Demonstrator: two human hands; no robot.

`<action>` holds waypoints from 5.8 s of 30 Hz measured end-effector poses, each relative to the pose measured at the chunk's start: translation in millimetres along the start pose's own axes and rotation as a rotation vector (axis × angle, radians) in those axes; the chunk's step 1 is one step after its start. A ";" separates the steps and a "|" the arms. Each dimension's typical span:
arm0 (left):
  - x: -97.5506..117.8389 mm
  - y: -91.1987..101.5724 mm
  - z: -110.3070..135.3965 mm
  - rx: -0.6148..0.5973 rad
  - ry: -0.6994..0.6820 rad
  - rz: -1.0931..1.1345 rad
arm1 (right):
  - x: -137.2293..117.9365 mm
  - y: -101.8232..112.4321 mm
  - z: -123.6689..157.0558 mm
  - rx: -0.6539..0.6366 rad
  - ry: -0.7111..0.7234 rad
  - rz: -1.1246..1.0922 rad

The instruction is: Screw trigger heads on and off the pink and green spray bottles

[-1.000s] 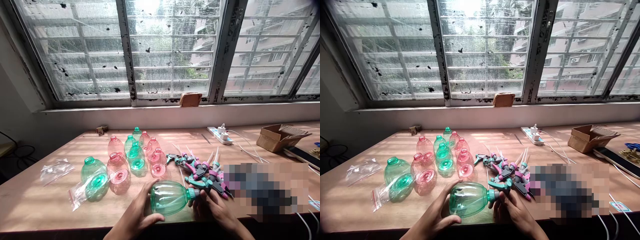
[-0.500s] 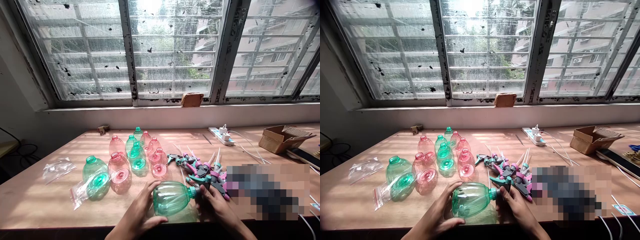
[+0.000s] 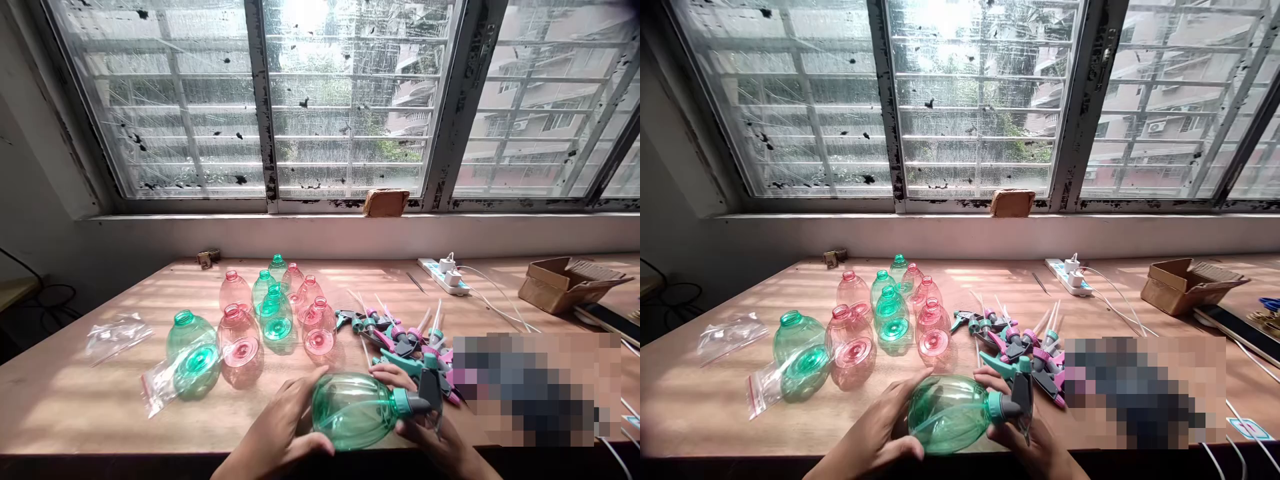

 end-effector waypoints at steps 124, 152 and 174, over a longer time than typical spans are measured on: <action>18.8 10.4 6.9 0.152 -0.137 -0.210 | -5.3 38.7 -39.4 0.242 0.192 0.930; -13.3 25.4 6.0 0.366 0.021 -0.027 | -32.3 -28.9 -37.4 -0.423 0.323 0.760; 7.6 16.2 -1.2 0.154 -0.015 0.013 | -48.7 78.0 -5.3 0.289 0.252 1.195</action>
Point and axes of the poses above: each hand's wrist, its own z-axis away from the middle knuckle, its own y-axis out of the back of the hand, x = y × z, the point moved 10 cm from there along -z, towards the middle knuckle, and after that the axes turned 12 degrees about y, right-handed, at the moved point
